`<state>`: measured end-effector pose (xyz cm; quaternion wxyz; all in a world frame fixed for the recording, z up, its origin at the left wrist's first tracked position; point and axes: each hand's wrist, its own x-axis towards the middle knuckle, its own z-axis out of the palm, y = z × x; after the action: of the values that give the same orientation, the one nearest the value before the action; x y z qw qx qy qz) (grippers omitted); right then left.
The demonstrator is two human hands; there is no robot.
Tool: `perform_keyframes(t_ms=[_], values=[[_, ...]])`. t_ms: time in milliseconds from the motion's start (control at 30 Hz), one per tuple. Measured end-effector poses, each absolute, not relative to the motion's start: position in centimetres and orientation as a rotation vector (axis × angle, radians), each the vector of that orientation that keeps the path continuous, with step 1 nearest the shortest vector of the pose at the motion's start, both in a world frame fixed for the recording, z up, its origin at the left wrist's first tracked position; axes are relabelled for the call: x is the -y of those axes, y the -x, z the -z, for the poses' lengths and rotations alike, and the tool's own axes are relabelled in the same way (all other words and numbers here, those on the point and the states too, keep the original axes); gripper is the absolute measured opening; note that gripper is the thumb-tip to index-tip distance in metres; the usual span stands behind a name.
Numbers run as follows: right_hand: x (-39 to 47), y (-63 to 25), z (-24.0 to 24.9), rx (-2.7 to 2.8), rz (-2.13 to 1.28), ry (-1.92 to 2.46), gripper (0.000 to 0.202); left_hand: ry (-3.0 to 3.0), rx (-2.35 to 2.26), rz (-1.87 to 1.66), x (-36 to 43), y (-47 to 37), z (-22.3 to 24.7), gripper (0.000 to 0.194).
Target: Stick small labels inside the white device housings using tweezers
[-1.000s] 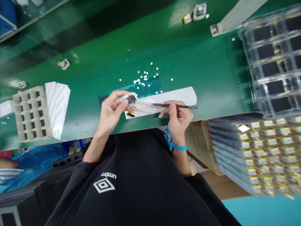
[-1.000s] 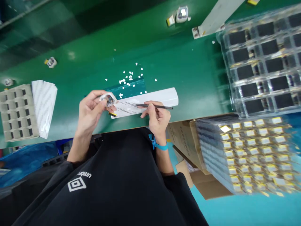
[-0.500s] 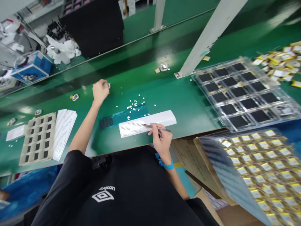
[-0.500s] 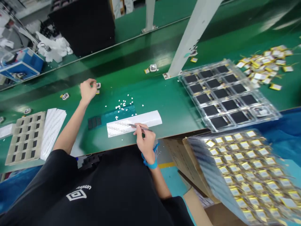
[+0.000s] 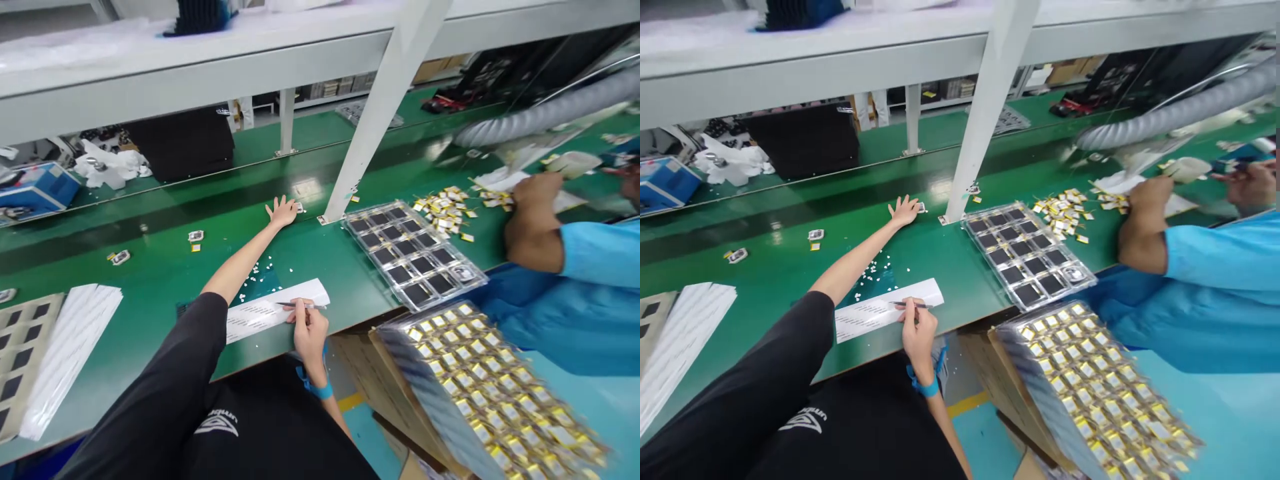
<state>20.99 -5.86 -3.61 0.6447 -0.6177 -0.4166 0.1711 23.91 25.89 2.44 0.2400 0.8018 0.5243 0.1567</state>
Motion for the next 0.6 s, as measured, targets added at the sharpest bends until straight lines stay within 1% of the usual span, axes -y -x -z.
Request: perform_keyframes(t_ms=[200,333,367,500,600], values=[[6.4,-21.1,4.2,0.923,-0.407,1.374,0.059,-2.108,-1.364,-0.448,-25.4,-22.9,-2.7,0.041],[6.2,-21.1,4.5,0.879,-0.471,1.326,0.052,-2.037,-1.225,-0.595,-24.1,-18.9,-3.8,0.022],[6.2,-21.2,4.4,0.873,-0.486,1.311,0.053,-2.011,-1.185,-0.644,-23.3,-17.6,-4.2,0.022],[6.3,-22.1,2.9,0.895,-0.569,1.243,0.070,-1.840,-1.072,-0.758,-17.2,-10.5,-5.7,0.023],[6.5,-22.6,0.8,0.977,-0.666,1.222,0.065,-1.564,-0.881,-0.841,-10.2,-4.5,-6.3,0.021]])
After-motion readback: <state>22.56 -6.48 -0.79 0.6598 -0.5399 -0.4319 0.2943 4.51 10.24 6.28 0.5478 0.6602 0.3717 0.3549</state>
